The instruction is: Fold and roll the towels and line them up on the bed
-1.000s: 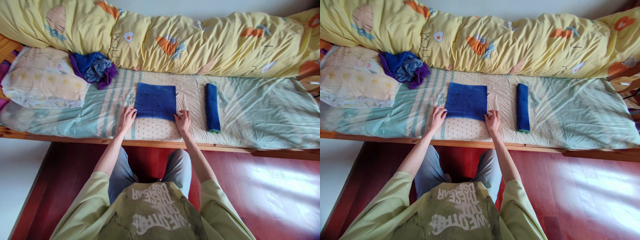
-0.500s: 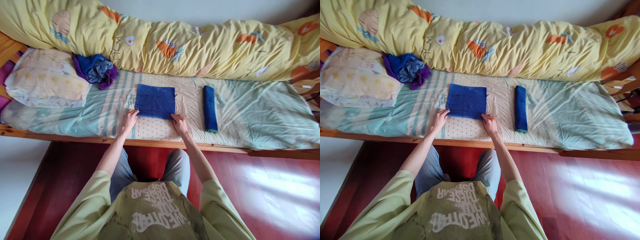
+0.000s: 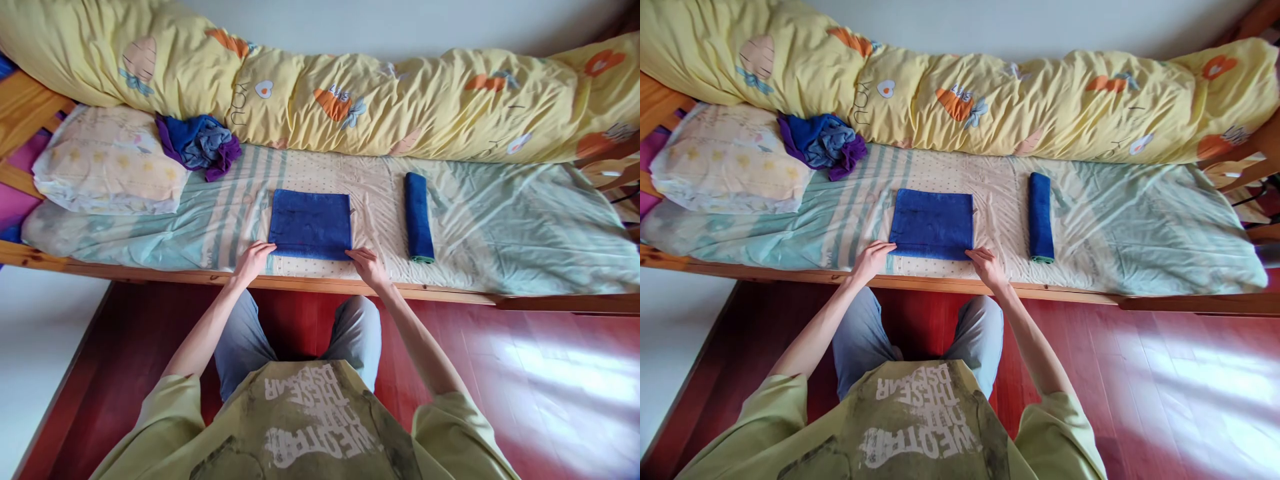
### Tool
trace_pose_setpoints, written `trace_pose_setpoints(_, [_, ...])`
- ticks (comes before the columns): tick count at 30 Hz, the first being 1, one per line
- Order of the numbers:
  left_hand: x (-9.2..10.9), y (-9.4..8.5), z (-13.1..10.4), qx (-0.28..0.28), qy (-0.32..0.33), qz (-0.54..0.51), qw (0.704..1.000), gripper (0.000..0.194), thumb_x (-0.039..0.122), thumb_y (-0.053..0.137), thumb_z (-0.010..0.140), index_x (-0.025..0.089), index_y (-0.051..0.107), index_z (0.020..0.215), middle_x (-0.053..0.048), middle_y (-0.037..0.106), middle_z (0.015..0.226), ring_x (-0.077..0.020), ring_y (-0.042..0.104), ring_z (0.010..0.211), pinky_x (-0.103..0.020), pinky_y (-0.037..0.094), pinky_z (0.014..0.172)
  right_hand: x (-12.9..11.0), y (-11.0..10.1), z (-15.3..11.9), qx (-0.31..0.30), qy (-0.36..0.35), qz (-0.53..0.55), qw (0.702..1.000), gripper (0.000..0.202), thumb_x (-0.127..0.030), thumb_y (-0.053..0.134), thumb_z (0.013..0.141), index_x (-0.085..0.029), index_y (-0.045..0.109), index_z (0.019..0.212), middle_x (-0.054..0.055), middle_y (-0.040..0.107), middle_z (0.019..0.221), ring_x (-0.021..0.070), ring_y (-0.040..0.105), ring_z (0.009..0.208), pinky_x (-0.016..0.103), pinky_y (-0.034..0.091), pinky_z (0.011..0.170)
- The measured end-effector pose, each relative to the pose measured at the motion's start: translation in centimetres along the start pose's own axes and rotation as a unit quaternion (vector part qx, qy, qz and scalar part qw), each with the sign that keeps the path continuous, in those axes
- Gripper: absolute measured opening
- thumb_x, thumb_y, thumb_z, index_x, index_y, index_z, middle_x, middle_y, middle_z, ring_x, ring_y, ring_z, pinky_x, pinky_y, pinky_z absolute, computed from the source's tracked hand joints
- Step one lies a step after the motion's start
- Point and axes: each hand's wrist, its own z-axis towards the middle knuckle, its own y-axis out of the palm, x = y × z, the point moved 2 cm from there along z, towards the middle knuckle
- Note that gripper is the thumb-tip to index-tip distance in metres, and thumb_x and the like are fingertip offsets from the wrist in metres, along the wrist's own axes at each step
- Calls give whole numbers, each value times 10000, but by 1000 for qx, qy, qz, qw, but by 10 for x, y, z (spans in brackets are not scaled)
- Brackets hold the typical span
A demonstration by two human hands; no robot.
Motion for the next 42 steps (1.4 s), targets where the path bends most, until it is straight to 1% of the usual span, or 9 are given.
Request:
trace_pose_setpoints(4, [-10, -5, 19, 16, -48, -46, 998, 388, 70, 474, 925, 200, 778, 1128, -81, 758, 1161, -212, 723, 1064, -366, 568, 1029, 6, -7, 17, 25, 78, 64, 995, 304, -308, 514, 983, -211, 766, 1122, 106, 757, 1075, 264, 718, 992, 432, 579, 934])
trace_pose_setpoints(11, [-40, 0, 66, -8, -233, -89, 968, 218, 159, 675, 871, 182, 759, 1071, -83, 776, 934, -244, 741, 902, -368, 578, 902, 32, 1, 56, 46, 266, 88, 959, 337, -482, 617, 905, -168, 730, 946, 79, 742, 782, 247, 709, 748, 361, 567, 756])
trace_pose_setpoints(17, [-36, 9, 70, 41, -244, -61, 967, 258, 125, 693, 820, 175, 698, 1073, -75, 729, 976, -214, 708, 857, -363, 579, 889, 42, 9, 61, 58, 337, 78, 936, 292, -474, 717, 827, -185, 685, 803, 70, 734, 739, 262, 718, 756, 393, 560, 813])
trace_pose_setpoints(20, [-25, 9, 60, 85, -191, -24, 978, 278, 154, 694, 849, 179, 670, 1125, -109, 689, 1100, -231, 698, 974, -375, 576, 938, 37, 12, 56, 110, 309, 60, 943, 327, -461, 735, 823, -174, 709, 977, 81, 744, 840, 250, 713, 767, 410, 571, 846])
trace_pose_setpoints(23, [-16, 11, 51, 88, -84, -3, 993, 185, 180, 586, 953, 208, 696, 1100, -117, 648, 1283, -237, 648, 1185, -391, 538, 1061, 26, 14, 49, 162, 203, 17, 965, 349, -394, 652, 910, -187, 703, 1186, 138, 719, 1165, 257, 711, 947, 426, 572, 918])
trace_pose_setpoints(26, [-13, 14, 44, 48, -10, -16, 999, 320, 136, 427, 1006, 211, 716, 1121, -92, 654, 1355, -218, 610, 1287, -425, 489, 1156, 15, 15, 42, 105, 74, -17, 992, 326, -252, 471, 999, -221, 732, 1191, 120, 680, 1320, 271, 648, 1194, 467, 517, 1052])
trace_pose_setpoints(29, [-14, 12, 39, 20, 3, -22, 1000, 358, 169, 444, 1001, 199, 676, 1272, -93, 617, 1445, -223, 572, 1361, -453, 454, 1205, 13, 14, 35, 39, 2, -25, 999, 378, -227, 440, 1013, -199, 706, 1279, 114, 663, 1378, 285, 599, 1295, 506, 490, 1089])
trace_pose_setpoints(34, [-19, 13, 37, -1, 2, -27, 1000, 518, 195, 533, 932, 210, 573, 1448, -79, 552, 1528, -215, 544, 1403, -405, 432, 1229, 22, 14, 35, 5, -8, -23, 1000, 461, -291, 551, 976, -185, 620, 1419, 106, 620, 1446, 289, 565, 1344, 496, 482, 1120])
trace_pose_setpoints(42, [-29, 16, 51, 37, -35, -41, 998, 428, 76, 455, 930, 206, 702, 1254, -66, 698, 1326, -194, 650, 1250, -383, 495, 1153, 26, 13, 54, 29, 55, -14, 998, 396, -144, 491, 906, -174, 716, 1231, 124, 726, 1219, 295, 635, 1175, 490, 520, 1035])
